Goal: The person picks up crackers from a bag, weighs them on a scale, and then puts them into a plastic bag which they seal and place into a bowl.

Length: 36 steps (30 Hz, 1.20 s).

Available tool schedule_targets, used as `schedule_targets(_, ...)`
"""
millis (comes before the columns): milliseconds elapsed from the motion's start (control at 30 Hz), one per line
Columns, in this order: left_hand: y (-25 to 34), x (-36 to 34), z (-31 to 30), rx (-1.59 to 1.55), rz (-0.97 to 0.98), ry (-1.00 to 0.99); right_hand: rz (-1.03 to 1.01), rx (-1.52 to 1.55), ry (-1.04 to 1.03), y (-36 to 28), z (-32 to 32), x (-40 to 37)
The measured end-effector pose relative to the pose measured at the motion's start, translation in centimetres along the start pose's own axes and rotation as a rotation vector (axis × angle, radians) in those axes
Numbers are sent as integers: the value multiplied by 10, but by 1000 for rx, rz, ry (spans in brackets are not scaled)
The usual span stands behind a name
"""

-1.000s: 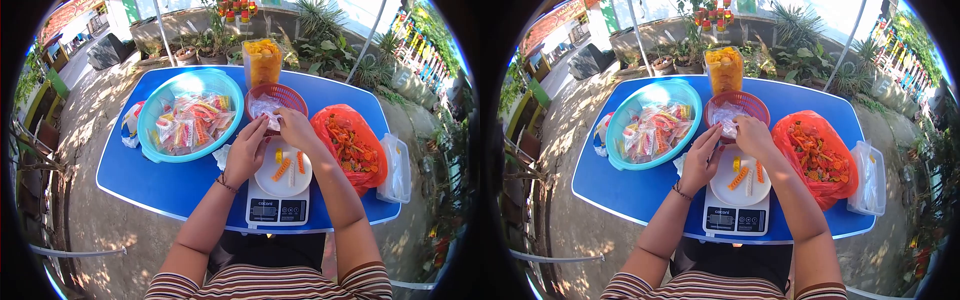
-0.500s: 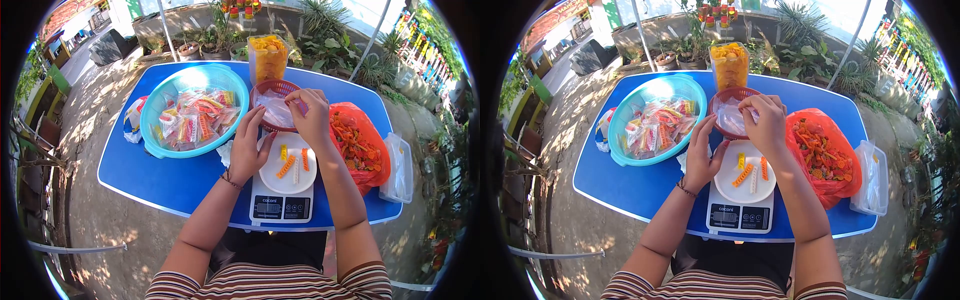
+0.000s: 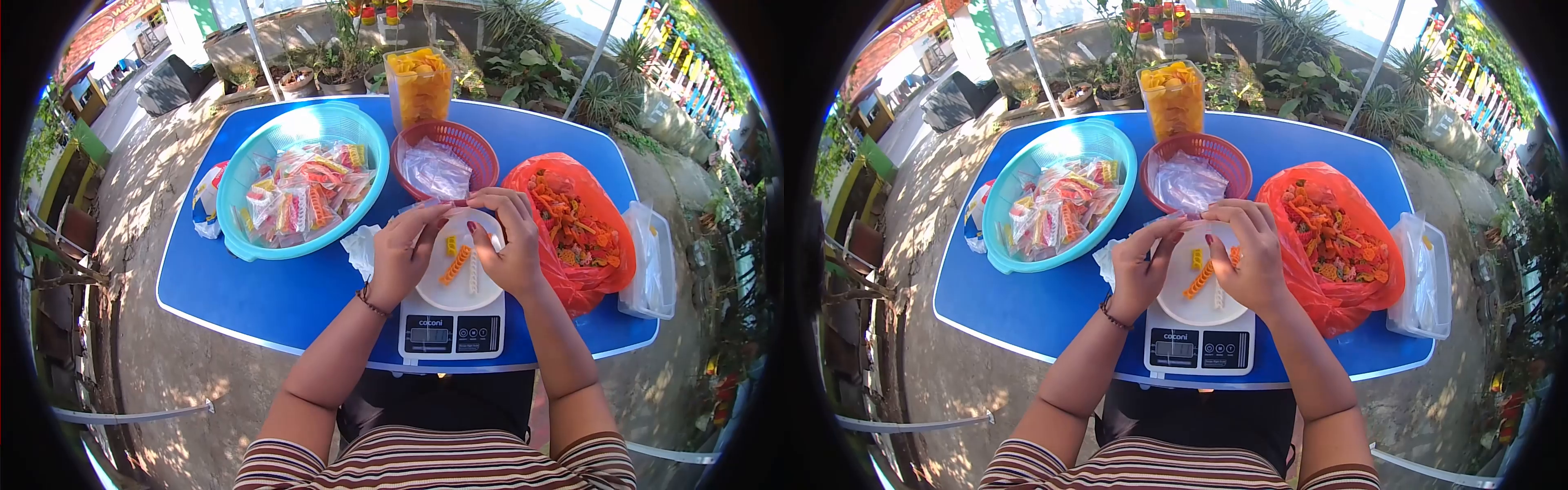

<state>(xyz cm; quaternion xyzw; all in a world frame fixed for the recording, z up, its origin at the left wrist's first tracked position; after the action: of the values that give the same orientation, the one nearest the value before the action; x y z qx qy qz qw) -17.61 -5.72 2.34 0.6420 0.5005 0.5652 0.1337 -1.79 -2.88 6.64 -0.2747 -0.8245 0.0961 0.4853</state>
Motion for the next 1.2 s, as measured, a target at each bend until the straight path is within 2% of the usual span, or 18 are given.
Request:
schedule_targets(33,-10,-1,2,-55,-109,-17,57,5,-25,7,3,-3)
schedule_targets(100,-25,-1,5,-269,-162,-6,171,15,-76,19,9,-9)
schedule_targets(200,-37,-2,10,-621,-244,2,53,-89,-189,4,20,-1)
schedule_targets(300,-43,-2,12,-912,-353,0,1,-58,-213,4,28,1)
schedule_targets(400,-43,-1,14,-1202,-421,-6,44,59,-205,14,30,1)
schedule_targets(500,-51,2,13,-1391,-440,-5,288,265,-231,29,34,-4)
schedule_targets(633,-57,0,14,-1612,-457,-42,435,551,-137,51,38,-4)
schedule_targets(700,-62,-2,16,-1622,-518,-12,458,697,-105,58,38,4)
schedule_targets(833,-65,-5,15,-1544,-582,36,681,715,-108,84,37,9)
schedule_targets(933,-71,-5,17,-1464,-603,35,765,891,46,109,44,3)
schedule_targets(1067,-68,-6,16,-1513,-604,87,853,940,211,138,40,-3)
schedule_targets(1200,-62,-4,15,-1484,-573,47,896,890,227,115,38,5)
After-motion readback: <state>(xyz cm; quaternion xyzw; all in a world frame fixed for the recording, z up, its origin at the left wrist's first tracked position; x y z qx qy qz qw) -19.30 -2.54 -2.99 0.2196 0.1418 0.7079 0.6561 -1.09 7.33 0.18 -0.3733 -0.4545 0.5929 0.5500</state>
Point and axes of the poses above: each hand's wrist, its own x-axis towards the middle knuckle, its own z-axis out of the palm, y = z × x, the point moved 10 cm from there along x, towards the middle knuckle, and after that the axes turned 4 degrees about -z, right-handed, at the moved point
